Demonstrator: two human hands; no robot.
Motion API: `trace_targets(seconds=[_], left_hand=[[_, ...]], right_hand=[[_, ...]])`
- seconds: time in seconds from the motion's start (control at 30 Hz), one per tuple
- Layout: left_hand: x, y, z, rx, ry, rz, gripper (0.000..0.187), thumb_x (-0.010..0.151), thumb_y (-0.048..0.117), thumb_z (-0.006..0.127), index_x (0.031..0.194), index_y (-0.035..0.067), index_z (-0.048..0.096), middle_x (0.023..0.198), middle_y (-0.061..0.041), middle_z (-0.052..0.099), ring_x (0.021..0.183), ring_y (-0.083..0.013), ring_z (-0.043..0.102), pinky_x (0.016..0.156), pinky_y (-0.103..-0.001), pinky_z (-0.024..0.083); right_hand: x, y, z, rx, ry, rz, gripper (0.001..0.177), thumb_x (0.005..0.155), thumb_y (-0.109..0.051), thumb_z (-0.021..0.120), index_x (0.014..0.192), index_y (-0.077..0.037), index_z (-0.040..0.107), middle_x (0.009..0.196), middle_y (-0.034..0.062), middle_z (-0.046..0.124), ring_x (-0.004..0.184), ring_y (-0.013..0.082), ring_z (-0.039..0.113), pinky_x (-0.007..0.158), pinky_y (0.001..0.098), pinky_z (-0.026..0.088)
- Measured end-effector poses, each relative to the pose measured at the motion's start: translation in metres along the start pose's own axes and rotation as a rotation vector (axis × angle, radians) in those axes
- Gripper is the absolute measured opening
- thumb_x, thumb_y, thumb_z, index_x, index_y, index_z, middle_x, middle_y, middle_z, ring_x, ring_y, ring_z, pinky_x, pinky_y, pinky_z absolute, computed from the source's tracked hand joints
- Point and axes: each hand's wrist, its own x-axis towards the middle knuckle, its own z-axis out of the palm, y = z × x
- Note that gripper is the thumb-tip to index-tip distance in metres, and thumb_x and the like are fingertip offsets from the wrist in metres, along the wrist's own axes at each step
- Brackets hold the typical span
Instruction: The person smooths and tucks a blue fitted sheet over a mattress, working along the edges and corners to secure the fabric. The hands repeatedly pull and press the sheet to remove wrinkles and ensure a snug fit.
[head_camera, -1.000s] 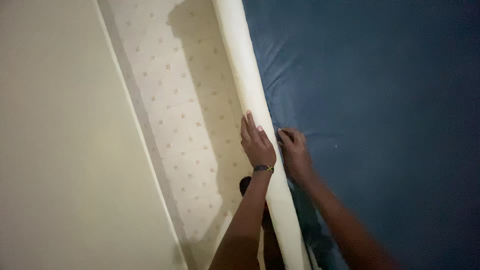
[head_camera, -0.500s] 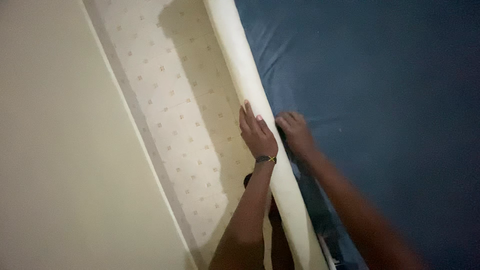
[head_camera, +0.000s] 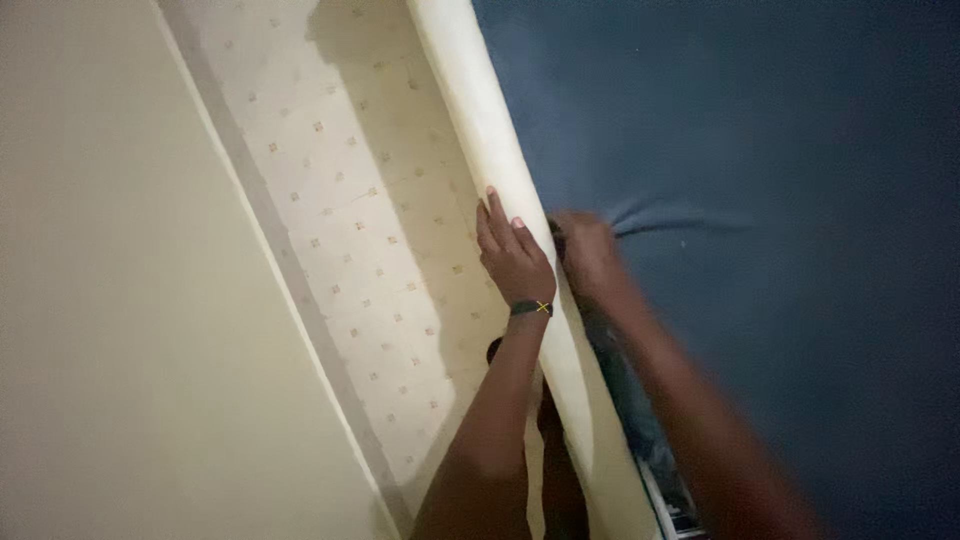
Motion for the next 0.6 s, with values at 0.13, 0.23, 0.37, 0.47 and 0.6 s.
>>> trace_targets(seconds=[0.13, 0.23, 0.37, 0.47, 0.6], left_hand=[[0.006, 0.002, -0.002, 0.013, 0.037, 0.052, 0.052, 0.115, 0.034, 0.028, 0.163, 0.016, 0.033, 0.161, -0.025, 0.040, 0.147, -0.0407, 0.042, 0.116, -0.055, 0.040], [0.003, -0.001, -0.002, 0.040, 0.012, 0.050, 0.052, 0.113, 0.032, 0.032, 0.163, 0.016, 0.034, 0.162, -0.025, 0.036, 0.147, -0.0393, 0.041, 0.116, -0.054, 0.039], [0.003, -0.005, -0.002, 0.262, -0.009, 0.236, 0.053, 0.112, 0.026, 0.039, 0.164, 0.018, 0.034, 0.167, -0.026, 0.026, 0.154, -0.0373, 0.031, 0.120, -0.056, 0.032], [-0.009, -0.014, -0.014, 0.316, -0.055, 0.418, 0.054, 0.112, 0.027, 0.046, 0.164, 0.021, 0.034, 0.172, -0.019, 0.021, 0.160, -0.0329, 0.023, 0.125, -0.056, 0.029], [-0.017, -0.021, -0.031, 0.428, -0.244, 0.569, 0.055, 0.105, 0.030, 0.053, 0.158, 0.028, 0.040, 0.171, -0.007, 0.016, 0.158, -0.0286, 0.015, 0.123, -0.061, 0.021]], right_hand=[[-0.018, -0.005, 0.003, 0.416, -0.021, 0.436, 0.025, 0.108, -0.013, 0.060, 0.117, 0.008, 0.070, 0.118, 0.0294, 0.067, 0.106, 0.0388, 0.066, 0.094, 0.0480, 0.054], [-0.057, 0.003, 0.010, 0.377, 0.102, 0.061, 0.036, 0.103, -0.007, 0.056, 0.137, 0.006, 0.058, 0.142, 0.0275, 0.055, 0.131, 0.0385, 0.054, 0.109, 0.0455, 0.048], [-0.078, 0.023, 0.022, 0.182, 0.158, -0.133, 0.049, 0.100, 0.000, 0.055, 0.149, -0.001, 0.051, 0.157, 0.0237, 0.049, 0.144, 0.0382, 0.047, 0.116, 0.0438, 0.041], [-0.095, 0.031, 0.031, 0.204, 0.269, -0.127, 0.046, 0.102, -0.005, 0.061, 0.147, -0.001, 0.051, 0.155, 0.0222, 0.051, 0.143, 0.0361, 0.049, 0.118, 0.0442, 0.040], [-0.121, 0.030, 0.029, 0.122, 0.223, 0.080, 0.050, 0.099, -0.008, 0.068, 0.146, -0.003, 0.052, 0.140, 0.0207, 0.057, 0.130, 0.0351, 0.054, 0.109, 0.0447, 0.043]])
